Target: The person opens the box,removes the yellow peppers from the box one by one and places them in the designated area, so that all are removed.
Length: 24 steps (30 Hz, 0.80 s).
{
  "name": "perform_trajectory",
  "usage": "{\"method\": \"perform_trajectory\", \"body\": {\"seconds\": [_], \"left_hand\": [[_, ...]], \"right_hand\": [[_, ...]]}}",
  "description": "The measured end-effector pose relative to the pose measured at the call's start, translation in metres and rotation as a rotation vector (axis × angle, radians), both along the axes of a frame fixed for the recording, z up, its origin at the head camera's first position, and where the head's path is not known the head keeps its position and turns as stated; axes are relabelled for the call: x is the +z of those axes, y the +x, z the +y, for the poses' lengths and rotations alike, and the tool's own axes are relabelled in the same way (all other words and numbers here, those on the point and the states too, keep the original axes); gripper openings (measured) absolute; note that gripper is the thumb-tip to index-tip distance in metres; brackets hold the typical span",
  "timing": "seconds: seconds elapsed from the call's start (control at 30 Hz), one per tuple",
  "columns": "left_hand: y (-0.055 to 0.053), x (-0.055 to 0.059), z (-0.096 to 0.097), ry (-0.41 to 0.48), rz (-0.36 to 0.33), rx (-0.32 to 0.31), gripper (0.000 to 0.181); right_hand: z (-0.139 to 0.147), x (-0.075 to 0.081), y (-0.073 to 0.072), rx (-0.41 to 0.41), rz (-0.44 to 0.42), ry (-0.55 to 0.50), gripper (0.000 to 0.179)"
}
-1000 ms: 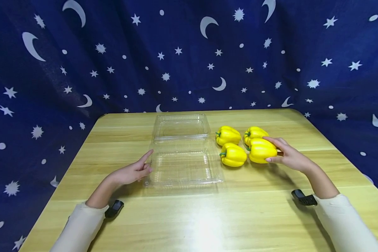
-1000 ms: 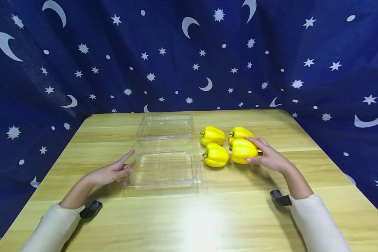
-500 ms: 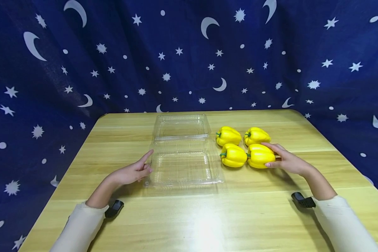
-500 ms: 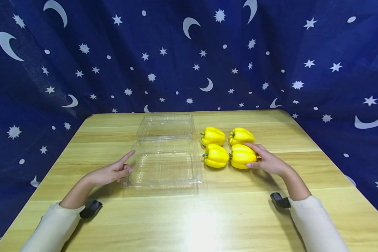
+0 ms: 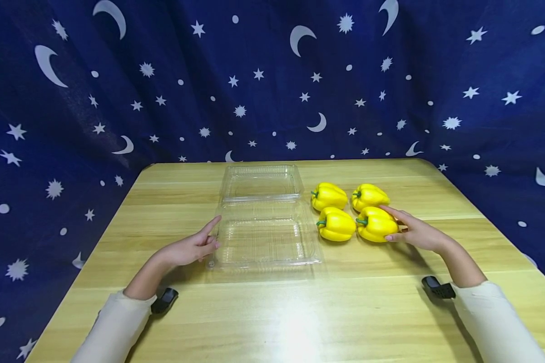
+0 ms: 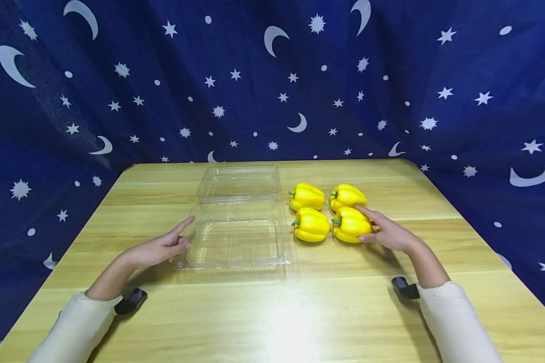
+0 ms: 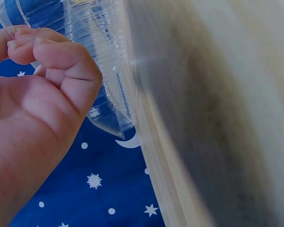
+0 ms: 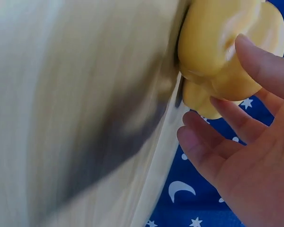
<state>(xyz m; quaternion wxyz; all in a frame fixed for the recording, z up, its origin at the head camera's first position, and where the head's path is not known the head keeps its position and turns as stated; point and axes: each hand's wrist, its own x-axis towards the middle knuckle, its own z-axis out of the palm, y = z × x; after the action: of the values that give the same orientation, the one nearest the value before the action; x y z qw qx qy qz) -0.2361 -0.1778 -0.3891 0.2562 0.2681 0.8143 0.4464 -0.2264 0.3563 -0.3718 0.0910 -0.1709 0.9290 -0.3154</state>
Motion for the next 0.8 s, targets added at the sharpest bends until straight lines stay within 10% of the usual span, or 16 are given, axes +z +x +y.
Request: {"method": "perform_trajectory", "body": {"seconds": [0.8], "left_hand": [[-0.006,-0.004,-0.006,0.043,0.001,-0.005,0.071]], "right_hand": [[0.013,0.010,-0.002,-0.045,-0.022,0.048,0.070]]}}
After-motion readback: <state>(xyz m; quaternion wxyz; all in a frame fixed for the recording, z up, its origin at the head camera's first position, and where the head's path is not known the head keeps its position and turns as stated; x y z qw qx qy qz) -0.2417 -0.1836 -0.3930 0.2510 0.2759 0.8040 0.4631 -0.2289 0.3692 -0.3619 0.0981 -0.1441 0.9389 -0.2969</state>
